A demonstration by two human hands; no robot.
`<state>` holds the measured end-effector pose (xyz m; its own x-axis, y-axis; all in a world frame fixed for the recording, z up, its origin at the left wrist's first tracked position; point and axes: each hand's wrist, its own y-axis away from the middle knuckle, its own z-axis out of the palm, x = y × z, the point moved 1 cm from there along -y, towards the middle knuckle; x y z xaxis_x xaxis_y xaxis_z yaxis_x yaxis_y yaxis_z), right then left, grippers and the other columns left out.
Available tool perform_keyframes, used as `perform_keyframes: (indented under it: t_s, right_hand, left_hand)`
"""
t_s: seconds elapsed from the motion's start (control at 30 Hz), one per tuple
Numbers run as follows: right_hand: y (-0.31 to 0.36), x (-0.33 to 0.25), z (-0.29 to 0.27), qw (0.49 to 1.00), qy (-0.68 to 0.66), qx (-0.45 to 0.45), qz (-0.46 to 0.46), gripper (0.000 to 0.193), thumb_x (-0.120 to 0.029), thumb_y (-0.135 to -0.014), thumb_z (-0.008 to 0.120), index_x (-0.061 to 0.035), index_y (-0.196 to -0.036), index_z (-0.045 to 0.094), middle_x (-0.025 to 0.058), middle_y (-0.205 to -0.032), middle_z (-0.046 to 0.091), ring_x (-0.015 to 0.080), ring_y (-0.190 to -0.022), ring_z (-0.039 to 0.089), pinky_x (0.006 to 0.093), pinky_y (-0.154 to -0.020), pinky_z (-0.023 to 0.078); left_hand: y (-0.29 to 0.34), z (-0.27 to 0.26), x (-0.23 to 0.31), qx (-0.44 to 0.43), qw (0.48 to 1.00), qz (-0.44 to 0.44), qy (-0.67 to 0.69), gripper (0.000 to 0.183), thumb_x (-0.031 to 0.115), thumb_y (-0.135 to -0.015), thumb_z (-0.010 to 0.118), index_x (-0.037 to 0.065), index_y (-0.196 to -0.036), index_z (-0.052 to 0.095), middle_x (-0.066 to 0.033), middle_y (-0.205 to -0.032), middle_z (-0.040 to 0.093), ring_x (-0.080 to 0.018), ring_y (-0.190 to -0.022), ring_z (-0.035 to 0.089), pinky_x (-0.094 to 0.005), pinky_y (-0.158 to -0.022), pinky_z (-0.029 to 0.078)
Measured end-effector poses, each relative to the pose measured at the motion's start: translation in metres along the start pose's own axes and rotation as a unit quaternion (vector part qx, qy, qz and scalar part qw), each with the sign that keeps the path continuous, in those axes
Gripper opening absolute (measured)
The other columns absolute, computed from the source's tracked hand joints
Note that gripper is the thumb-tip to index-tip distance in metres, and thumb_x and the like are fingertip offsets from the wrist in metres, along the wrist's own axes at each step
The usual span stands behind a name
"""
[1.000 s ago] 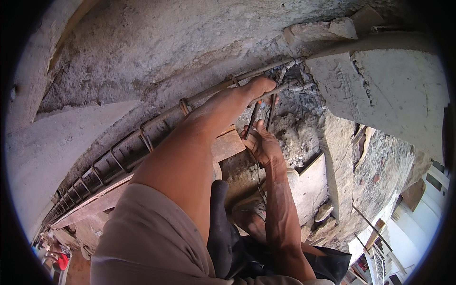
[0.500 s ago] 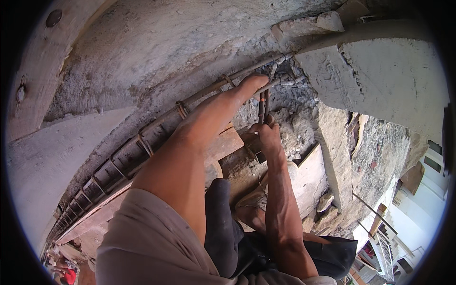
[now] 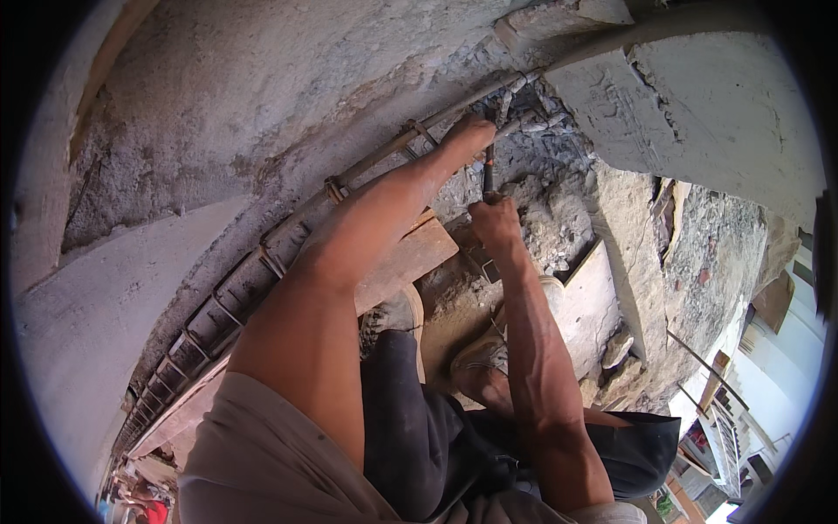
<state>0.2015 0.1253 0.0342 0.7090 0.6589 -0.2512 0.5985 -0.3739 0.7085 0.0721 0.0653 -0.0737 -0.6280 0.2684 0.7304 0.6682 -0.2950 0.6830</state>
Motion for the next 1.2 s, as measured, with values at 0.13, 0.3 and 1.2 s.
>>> perform_keyframes:
  t_s: [0.13,0.3,1.2]
  right_hand:
    - [-0.027,0.044,-0.017,0.993,-0.020,-0.076,-0.092,0.024,-0.014,-0.077,0.058,0.0066,-0.089,0.061,0.0273,-0.081,0.063,0.0359,-0.076,0.065,0.0385,-0.068,0.052]
    - [-0.040,0.042,0.002,0.984,0.128,-0.036,-0.115,0.042,-0.028,-0.079,0.054,0.0113,-0.094,0.059,0.0315,-0.095,0.061,0.0408,-0.096,0.061,0.0440,-0.083,0.049]
    - [0.000,0.010,0.001,0.894,-0.416,-0.165,0.035,0.018,-0.015,-0.091,0.047,0.0030,-0.092,0.050,0.0103,-0.070,0.055,0.0178,-0.053,0.055,0.0325,-0.046,0.051]
  left_hand:
    - [0.031,0.004,0.011,-0.020,0.996,0.082,0.013,0.030,0.028,-0.082,0.046,0.004,-0.083,0.063,-0.0188,-0.077,0.064,-0.0334,-0.070,0.066,-0.0438,-0.057,0.051]
    - [0.063,0.006,0.032,0.130,0.937,0.140,-0.292,0.039,0.030,-0.092,0.043,0.001,-0.113,0.056,-0.0254,-0.105,0.060,-0.0384,-0.092,0.062,-0.0427,-0.077,0.049]
    - [0.134,-0.009,0.047,0.069,0.875,0.327,-0.349,0.037,0.031,-0.090,0.052,-0.001,-0.105,0.061,-0.0200,-0.102,0.060,-0.0330,-0.097,0.058,-0.0414,-0.086,0.045]
